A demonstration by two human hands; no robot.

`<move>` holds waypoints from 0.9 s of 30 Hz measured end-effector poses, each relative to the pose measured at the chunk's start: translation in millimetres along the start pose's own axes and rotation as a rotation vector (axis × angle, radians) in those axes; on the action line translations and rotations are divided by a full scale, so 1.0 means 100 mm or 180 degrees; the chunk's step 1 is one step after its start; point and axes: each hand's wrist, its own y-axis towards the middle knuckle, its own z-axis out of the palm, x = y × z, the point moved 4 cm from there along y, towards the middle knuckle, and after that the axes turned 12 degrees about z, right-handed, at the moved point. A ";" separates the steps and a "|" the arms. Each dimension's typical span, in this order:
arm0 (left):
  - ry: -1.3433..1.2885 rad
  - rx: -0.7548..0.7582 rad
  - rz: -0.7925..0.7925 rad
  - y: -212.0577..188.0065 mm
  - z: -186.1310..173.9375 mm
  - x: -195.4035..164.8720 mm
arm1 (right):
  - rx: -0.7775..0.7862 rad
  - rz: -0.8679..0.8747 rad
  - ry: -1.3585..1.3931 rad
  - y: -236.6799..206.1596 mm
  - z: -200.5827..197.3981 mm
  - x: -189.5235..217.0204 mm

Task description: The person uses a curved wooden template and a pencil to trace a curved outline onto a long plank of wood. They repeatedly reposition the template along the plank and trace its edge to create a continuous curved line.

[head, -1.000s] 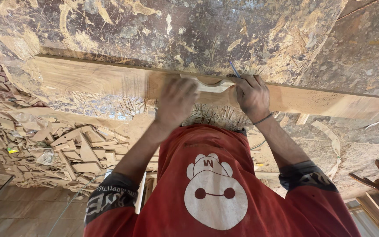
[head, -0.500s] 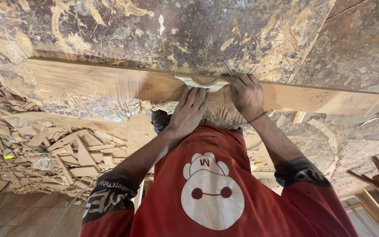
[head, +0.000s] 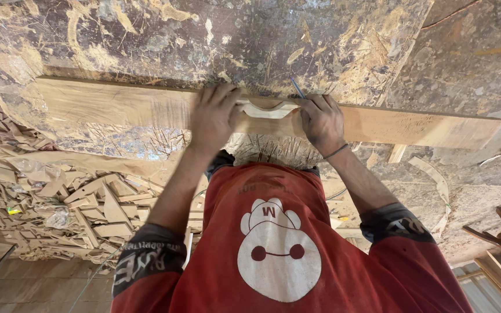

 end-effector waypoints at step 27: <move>-0.0407 0.1087 -0.0469 0.17 -0.04 0.20 | 0.0028 -0.0007 0.0036 -0.03 -0.03 0.02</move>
